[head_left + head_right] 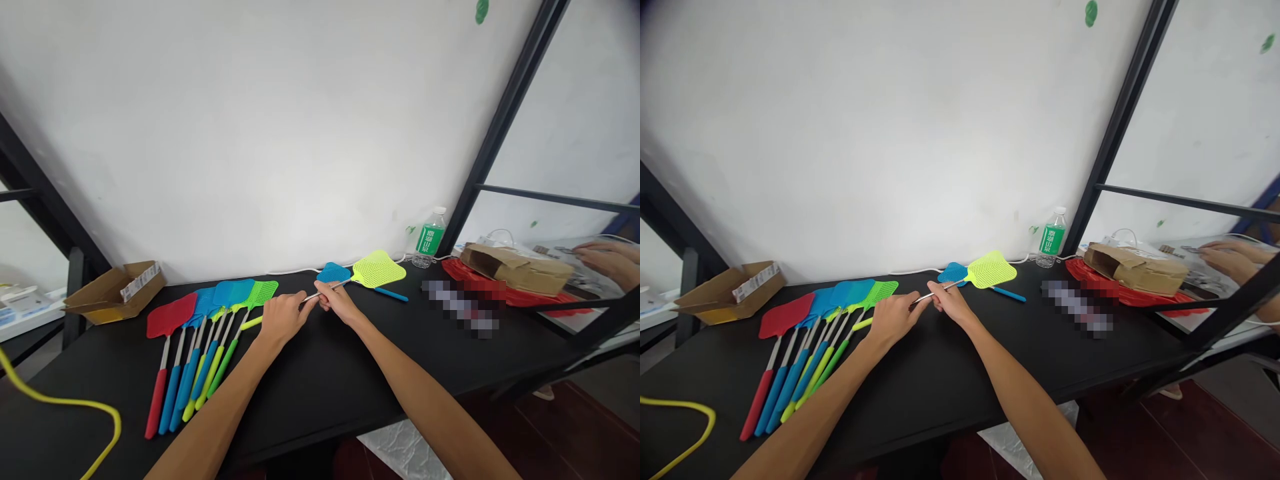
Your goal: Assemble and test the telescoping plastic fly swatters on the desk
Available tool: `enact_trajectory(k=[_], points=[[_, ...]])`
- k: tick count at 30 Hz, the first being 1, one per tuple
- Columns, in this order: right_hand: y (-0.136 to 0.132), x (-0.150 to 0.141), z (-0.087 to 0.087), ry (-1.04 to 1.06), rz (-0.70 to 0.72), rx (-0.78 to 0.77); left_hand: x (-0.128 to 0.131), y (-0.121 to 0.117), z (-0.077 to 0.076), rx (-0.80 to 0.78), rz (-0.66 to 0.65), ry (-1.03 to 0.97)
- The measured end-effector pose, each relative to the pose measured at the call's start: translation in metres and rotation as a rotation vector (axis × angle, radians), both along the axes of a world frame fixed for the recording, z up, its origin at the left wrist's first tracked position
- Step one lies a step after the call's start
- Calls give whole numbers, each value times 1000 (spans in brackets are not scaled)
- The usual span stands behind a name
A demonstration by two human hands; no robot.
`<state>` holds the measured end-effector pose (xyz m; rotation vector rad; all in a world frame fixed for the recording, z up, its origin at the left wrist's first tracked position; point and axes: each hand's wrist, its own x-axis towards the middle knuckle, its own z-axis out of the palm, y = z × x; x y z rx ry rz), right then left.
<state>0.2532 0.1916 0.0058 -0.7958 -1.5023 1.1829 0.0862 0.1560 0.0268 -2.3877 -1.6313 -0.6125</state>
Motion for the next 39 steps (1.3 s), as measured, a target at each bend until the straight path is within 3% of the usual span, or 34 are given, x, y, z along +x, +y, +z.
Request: enact_trajectory(k=[4,7,14,24,39], points=[[-1,-2,-3,35,36,1,1,-1,0,107,-169,-11],[-4,-4,-2,43,41,-7,2,-2,-2,133,-223,-8],[-4,-5,-2,25,4,-59,1,-3,-3,-2,-134,-46],[0,-3,-3,87,-19,-22,4,-3,3,-36,13,-35],[10,12,2,40,-137,6,-7,7,10,-55,-66,-28]])
